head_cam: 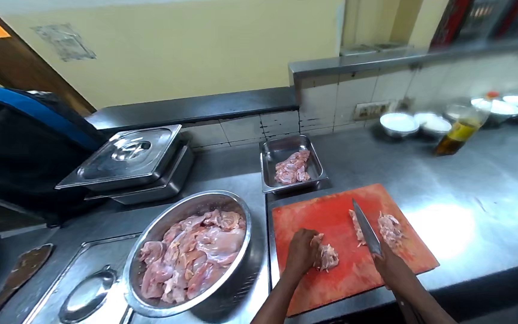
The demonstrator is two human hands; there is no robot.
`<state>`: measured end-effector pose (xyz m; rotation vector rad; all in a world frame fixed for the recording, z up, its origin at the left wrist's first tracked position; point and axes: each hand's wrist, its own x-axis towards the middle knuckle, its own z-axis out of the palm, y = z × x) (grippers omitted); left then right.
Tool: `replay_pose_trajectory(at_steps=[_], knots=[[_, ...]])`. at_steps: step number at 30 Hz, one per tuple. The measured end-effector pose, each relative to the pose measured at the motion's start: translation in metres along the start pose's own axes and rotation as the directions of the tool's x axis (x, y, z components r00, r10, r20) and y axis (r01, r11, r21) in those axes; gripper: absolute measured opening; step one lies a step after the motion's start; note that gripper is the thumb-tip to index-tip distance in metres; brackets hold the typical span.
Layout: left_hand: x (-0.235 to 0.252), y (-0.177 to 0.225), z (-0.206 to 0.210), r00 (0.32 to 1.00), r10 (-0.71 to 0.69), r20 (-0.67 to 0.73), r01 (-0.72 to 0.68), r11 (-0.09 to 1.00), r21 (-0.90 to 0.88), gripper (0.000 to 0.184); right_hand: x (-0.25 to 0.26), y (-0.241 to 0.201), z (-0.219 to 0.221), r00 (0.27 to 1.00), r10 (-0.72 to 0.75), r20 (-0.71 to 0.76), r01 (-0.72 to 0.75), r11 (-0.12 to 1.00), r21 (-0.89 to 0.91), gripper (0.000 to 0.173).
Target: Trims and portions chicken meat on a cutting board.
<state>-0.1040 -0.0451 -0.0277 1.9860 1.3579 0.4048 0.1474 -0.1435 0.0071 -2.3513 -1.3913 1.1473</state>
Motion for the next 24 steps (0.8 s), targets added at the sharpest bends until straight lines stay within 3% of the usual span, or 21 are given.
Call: replay_pose_trajectory(at_steps=[2, 5, 8, 12, 15, 17, 21, 24], knots=[[0.004, -0.002, -0.002, 0.989, -0.148, 0.008, 0.145, 0.98, 0.135, 0.049, -0.015, 0.006, 0.012, 0.998, 0.0, 0.069, -0.009, 0.992, 0.128, 0.046], [0.009, 0.02, -0.001, 0.947, -0.263, 0.182, 0.196, 0.927, 0.321, 0.073, -0.029, 0.017, 0.029, 0.983, -0.011, 0.182, -0.039, 0.962, 0.272, 0.042], [0.016, 0.033, 0.003, 0.906, -0.276, 0.32, 0.177, 0.935, 0.306, 0.071, -0.035, 0.025, 0.035, 0.983, -0.014, 0.185, -0.058, 0.922, 0.383, 0.038], [0.018, 0.035, -0.005, 0.925, -0.126, 0.358, 0.169, 0.981, -0.093, 0.055, -0.038, 0.036, 0.033, 0.984, -0.013, 0.176, -0.07, 0.885, 0.46, 0.039], [0.01, 0.036, -0.014, 0.94, -0.056, 0.337, 0.203, 0.884, -0.42, 0.045, -0.041, 0.041, 0.031, 0.979, 0.002, 0.204, -0.097, 0.883, 0.459, 0.037], [0.003, 0.038, -0.023, 0.921, -0.041, 0.386, 0.253, 0.819, -0.515, 0.04, -0.043, 0.042, 0.031, 0.976, -0.006, 0.219, -0.098, 0.883, 0.46, 0.036], [0.002, 0.026, -0.018, 0.894, -0.123, 0.43, 0.299, 0.879, -0.371, 0.045, -0.045, 0.039, 0.032, 0.962, -0.046, 0.271, -0.072, 0.91, 0.409, 0.037], [0.002, 0.017, 0.002, 0.936, -0.228, 0.268, 0.254, 0.965, -0.067, 0.053, -0.043, 0.03, 0.037, 0.952, -0.047, 0.303, -0.035, 0.965, 0.259, 0.038]])
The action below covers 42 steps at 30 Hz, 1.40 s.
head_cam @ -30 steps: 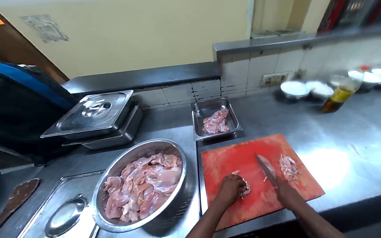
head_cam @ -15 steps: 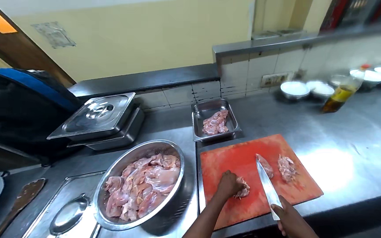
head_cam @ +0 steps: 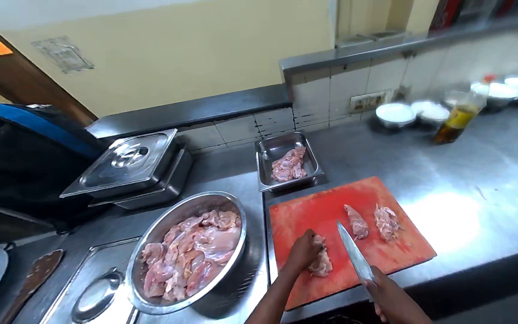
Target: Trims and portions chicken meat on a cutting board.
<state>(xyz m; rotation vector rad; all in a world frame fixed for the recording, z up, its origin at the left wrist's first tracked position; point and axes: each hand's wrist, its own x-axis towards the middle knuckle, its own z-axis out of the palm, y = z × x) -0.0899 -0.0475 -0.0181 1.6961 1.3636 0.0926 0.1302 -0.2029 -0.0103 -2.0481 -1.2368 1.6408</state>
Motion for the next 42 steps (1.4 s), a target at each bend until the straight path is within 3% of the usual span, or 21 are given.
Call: replay_pose_trajectory(at_steps=[3, 5, 7, 10, 13, 16, 18, 20, 22, 25, 29, 36, 39, 42], knots=[[-0.003, -0.004, 0.009, 0.984, 0.026, -0.175, -0.001, 0.99, 0.144, 0.053, -0.003, -0.014, 0.009, 1.0, -0.024, 0.001, 0.024, 0.968, -0.25, 0.038], [-0.007, -0.008, 0.008, 0.988, 0.034, -0.151, 0.01, 0.959, 0.282, 0.047, -0.011, -0.02, 0.019, 0.998, -0.065, 0.012, 0.065, 0.92, -0.387, 0.04], [-0.013, -0.01, 0.005, 0.993, 0.022, -0.118, 0.014, 0.953, 0.301, 0.039, -0.018, -0.025, 0.028, 0.996, -0.082, 0.025, 0.084, 0.87, -0.486, 0.041], [-0.025, -0.012, 0.002, 0.994, -0.061, -0.09, 0.086, 0.946, 0.311, 0.043, -0.018, -0.028, 0.033, 0.999, -0.053, 0.0, 0.043, 0.815, -0.578, 0.04], [-0.033, -0.025, 0.008, 0.987, 0.002, -0.163, 0.051, 0.946, 0.32, 0.045, -0.006, -0.032, 0.023, 0.997, -0.014, -0.076, -0.035, 0.792, -0.609, 0.042], [-0.036, -0.045, 0.025, 0.896, 0.271, -0.352, -0.179, 0.945, 0.274, 0.04, -0.014, -0.041, 0.022, 0.996, -0.024, -0.083, -0.034, 0.77, -0.637, 0.041], [-0.037, -0.051, 0.033, 0.847, 0.402, -0.348, -0.319, 0.908, 0.272, 0.046, -0.026, -0.044, 0.031, 0.999, -0.025, -0.045, -0.012, 0.743, -0.67, 0.042], [-0.036, -0.054, 0.04, 0.823, 0.478, -0.307, -0.383, 0.866, 0.321, 0.039, -0.03, -0.041, 0.04, 0.999, -0.017, -0.034, -0.012, 0.712, -0.702, 0.043], [-0.036, -0.051, 0.043, 0.827, 0.486, -0.283, -0.39, 0.858, 0.334, 0.027, -0.025, -0.039, 0.041, 0.997, -0.005, -0.072, -0.049, 0.693, -0.719, 0.043], [-0.038, -0.043, 0.043, 0.862, 0.442, -0.25, -0.36, 0.879, 0.312, 0.025, -0.027, -0.045, 0.04, 0.993, 0.009, -0.114, -0.09, 0.673, -0.734, 0.045], [-0.039, -0.045, 0.049, 0.827, 0.46, -0.323, -0.368, 0.878, 0.307, 0.024, -0.044, -0.039, 0.055, 0.994, -0.064, -0.083, -0.017, 0.68, -0.733, 0.042], [-0.036, -0.049, 0.062, 0.758, 0.503, -0.415, -0.391, 0.86, 0.327, 0.023, -0.033, -0.04, 0.061, 0.991, -0.025, -0.13, -0.083, 0.644, -0.76, 0.044], [-0.037, -0.044, 0.06, 0.795, 0.454, -0.402, -0.356, 0.886, 0.296, 0.023, -0.019, -0.053, 0.057, 0.994, 0.0, -0.111, -0.086, 0.629, -0.772, 0.037], [-0.037, -0.041, 0.057, 0.819, 0.428, -0.382, -0.338, 0.898, 0.282, 0.023, 0.004, -0.069, 0.056, 0.996, -0.01, -0.09, -0.063, 0.628, -0.776, 0.042]])
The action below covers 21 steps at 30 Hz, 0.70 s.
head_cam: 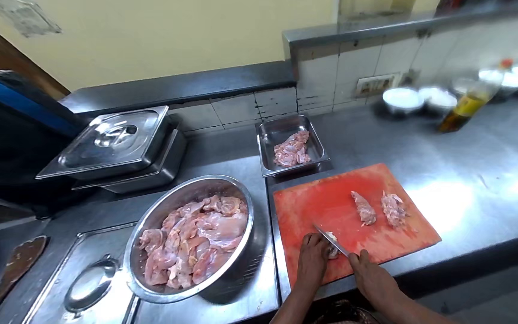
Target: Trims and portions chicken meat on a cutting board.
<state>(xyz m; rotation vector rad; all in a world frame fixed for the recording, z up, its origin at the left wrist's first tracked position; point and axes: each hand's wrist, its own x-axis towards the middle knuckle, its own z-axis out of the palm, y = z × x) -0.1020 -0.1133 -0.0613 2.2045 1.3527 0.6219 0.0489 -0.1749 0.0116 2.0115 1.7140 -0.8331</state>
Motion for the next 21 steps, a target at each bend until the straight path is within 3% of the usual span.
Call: replay_pose_trajectory(at_steps=[5, 10, 13, 18, 21], knots=[[0.0, 0.001, -0.005, 0.997, -0.048, 0.061, 0.048, 0.999, -0.005, 0.025, 0.018, -0.01, -0.006, 0.998, -0.041, -0.048, 0.043, 0.999, 0.034, 0.042], [-0.001, 0.0, -0.012, 0.993, -0.068, 0.099, 0.069, 0.998, -0.009, 0.025, -0.011, 0.029, 0.008, 1.0, 0.008, 0.004, -0.008, 1.0, 0.024, 0.039], [-0.001, -0.004, -0.009, 0.996, -0.036, 0.078, 0.038, 0.999, -0.02, 0.024, -0.003, 0.035, 0.005, 1.0, -0.018, 0.006, 0.018, 0.998, 0.054, 0.042], [0.015, 0.006, -0.038, 0.942, -0.148, 0.302, 0.136, 0.989, 0.06, 0.031, 0.02, 0.043, -0.024, 0.999, -0.041, 0.013, 0.035, 0.955, 0.296, 0.051], [0.032, 0.01, -0.037, 0.978, -0.129, 0.164, 0.118, 0.99, 0.079, 0.032, 0.004, 0.069, -0.021, 0.999, -0.038, -0.028, 0.048, 0.825, 0.564, 0.047]])
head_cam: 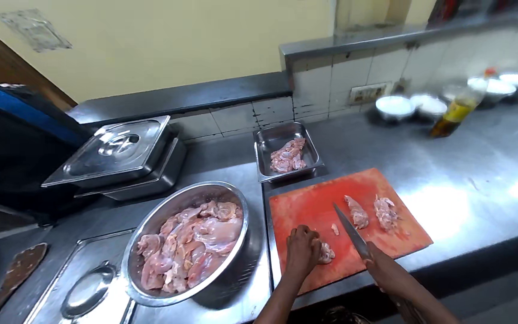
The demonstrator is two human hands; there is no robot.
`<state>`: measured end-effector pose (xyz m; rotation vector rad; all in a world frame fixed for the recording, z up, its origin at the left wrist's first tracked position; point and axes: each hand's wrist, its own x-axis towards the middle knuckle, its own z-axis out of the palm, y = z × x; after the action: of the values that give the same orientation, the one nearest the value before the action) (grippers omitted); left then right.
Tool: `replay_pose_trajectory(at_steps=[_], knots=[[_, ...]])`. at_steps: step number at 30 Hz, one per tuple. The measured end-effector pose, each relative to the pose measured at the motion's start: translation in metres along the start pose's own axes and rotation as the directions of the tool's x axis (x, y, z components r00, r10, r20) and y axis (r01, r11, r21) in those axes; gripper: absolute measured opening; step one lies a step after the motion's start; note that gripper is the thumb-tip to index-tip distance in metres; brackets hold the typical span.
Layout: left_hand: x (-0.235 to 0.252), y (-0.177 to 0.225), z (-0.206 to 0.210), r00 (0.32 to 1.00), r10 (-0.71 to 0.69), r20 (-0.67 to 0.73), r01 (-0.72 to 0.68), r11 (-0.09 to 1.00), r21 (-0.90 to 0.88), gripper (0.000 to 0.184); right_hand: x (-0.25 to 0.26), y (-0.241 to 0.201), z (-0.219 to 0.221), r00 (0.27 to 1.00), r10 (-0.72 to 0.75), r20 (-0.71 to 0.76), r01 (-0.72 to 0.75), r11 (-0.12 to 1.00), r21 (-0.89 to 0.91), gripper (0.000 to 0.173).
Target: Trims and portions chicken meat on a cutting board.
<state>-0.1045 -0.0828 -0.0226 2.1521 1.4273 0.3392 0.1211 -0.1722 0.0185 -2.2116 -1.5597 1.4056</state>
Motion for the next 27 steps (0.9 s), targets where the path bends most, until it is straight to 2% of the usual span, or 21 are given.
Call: replay_pose_trajectory(at_steps=[1, 5, 10, 12, 14, 15, 16, 18, 20, 23, 25, 27], knots=[[0.009, 0.004, 0.002, 1.0, 0.018, -0.009, -0.018, 1.0, -0.009, 0.033, -0.005, 0.01, -0.002, 1.0, 0.012, -0.01, -0.011, 0.994, 0.108, 0.045], [0.051, 0.025, 0.018, 0.964, 0.067, 0.258, -0.085, 0.995, 0.059, 0.046, -0.018, 0.038, -0.004, 0.995, 0.094, -0.04, -0.071, 0.919, 0.389, 0.041], [0.079, 0.056, 0.021, 0.916, 0.065, 0.395, -0.12, 0.986, 0.114, 0.029, -0.036, 0.071, 0.006, 0.988, 0.128, -0.082, -0.06, 0.824, 0.563, 0.041], [0.082, 0.076, 0.011, 0.935, 0.119, 0.335, -0.136, 0.99, 0.025, 0.027, -0.046, 0.085, 0.008, 0.981, 0.152, -0.12, -0.04, 0.766, 0.641, 0.042], [0.081, 0.106, 0.005, 0.952, 0.28, 0.124, -0.267, 0.957, -0.11, 0.022, -0.055, 0.097, 0.007, 0.963, 0.194, -0.187, -0.001, 0.697, 0.717, 0.044], [0.081, 0.121, 0.007, 0.931, 0.366, 0.018, -0.358, 0.919, -0.167, 0.021, -0.059, 0.102, 0.006, 0.952, 0.217, -0.218, 0.017, 0.672, 0.74, 0.044], [0.084, 0.134, 0.011, 0.905, 0.426, -0.016, -0.42, 0.884, -0.205, 0.026, -0.061, 0.106, 0.004, 0.94, 0.237, -0.244, 0.03, 0.656, 0.754, 0.044], [0.096, 0.145, 0.021, 0.866, 0.476, 0.151, -0.439, 0.87, -0.225, 0.049, -0.062, 0.113, 0.001, 0.928, 0.258, -0.27, 0.045, 0.64, 0.767, 0.045], [0.104, 0.135, 0.028, 0.843, 0.441, 0.308, -0.396, 0.896, -0.199, 0.063, -0.064, 0.115, -0.001, 0.926, 0.261, -0.274, 0.051, 0.632, 0.773, 0.045], [0.096, 0.095, 0.016, 0.89, 0.32, 0.326, -0.254, 0.94, -0.229, 0.05, -0.064, 0.117, 0.001, 0.929, 0.245, -0.279, 0.072, 0.618, 0.783, 0.045], [0.082, 0.056, 0.001, 0.896, 0.221, 0.384, -0.194, 0.975, -0.107, 0.041, -0.062, 0.12, 0.008, 0.937, 0.233, -0.262, 0.069, 0.61, 0.789, 0.045], [0.07, 0.026, -0.016, 0.844, 0.138, 0.519, -0.211, 0.974, 0.085, 0.04, -0.058, 0.118, 0.011, 0.949, 0.225, -0.221, 0.036, 0.619, 0.785, 0.045]])
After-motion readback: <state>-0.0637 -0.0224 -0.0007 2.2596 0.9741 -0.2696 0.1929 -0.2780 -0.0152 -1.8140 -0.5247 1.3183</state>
